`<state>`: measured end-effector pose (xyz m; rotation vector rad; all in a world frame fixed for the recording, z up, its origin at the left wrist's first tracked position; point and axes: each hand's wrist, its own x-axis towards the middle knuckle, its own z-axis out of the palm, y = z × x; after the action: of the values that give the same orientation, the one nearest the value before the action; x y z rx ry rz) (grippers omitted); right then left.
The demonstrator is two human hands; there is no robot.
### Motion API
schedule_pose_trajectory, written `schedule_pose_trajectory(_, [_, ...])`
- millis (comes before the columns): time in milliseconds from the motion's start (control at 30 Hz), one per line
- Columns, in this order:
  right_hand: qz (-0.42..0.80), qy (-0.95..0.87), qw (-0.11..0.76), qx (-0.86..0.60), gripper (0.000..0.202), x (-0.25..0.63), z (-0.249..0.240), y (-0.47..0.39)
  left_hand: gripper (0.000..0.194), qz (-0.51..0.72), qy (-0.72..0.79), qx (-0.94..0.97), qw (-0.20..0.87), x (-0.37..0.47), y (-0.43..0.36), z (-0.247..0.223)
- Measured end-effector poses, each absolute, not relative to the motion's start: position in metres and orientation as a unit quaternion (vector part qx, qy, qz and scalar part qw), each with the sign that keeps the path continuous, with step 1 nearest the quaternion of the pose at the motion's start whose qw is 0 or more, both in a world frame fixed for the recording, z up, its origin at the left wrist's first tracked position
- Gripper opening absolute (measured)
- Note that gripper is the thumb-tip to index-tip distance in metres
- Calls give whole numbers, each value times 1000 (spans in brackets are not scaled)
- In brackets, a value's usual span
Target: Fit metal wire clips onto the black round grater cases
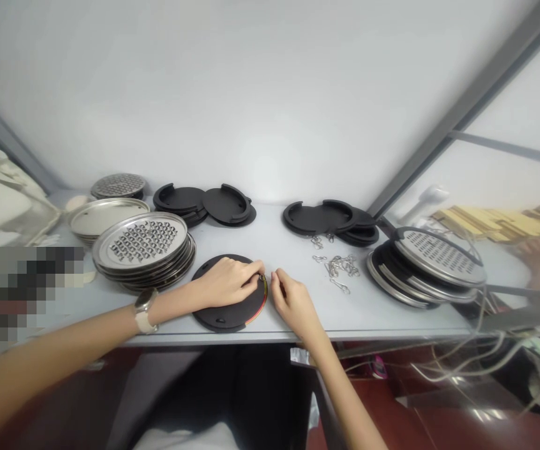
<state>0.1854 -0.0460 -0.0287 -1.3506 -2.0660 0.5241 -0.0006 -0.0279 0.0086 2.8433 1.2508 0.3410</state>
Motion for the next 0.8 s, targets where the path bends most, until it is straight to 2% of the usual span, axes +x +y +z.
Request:
schedule_pose_trajectory(267, [217, -775, 311, -505, 28, 185, -27, -46, 18, 127, 476, 870, 24, 0, -29, 9])
schedule_pose_trajectory(467, [236, -777, 305, -498, 22, 186, -26, -47, 14, 130, 437, 890, 25, 0, -29, 10])
schedule_pose_trajectory(800, [192, -813, 260, -485, 24, 185, -22, -47, 13, 132, 391, 911, 28, 0, -32, 10])
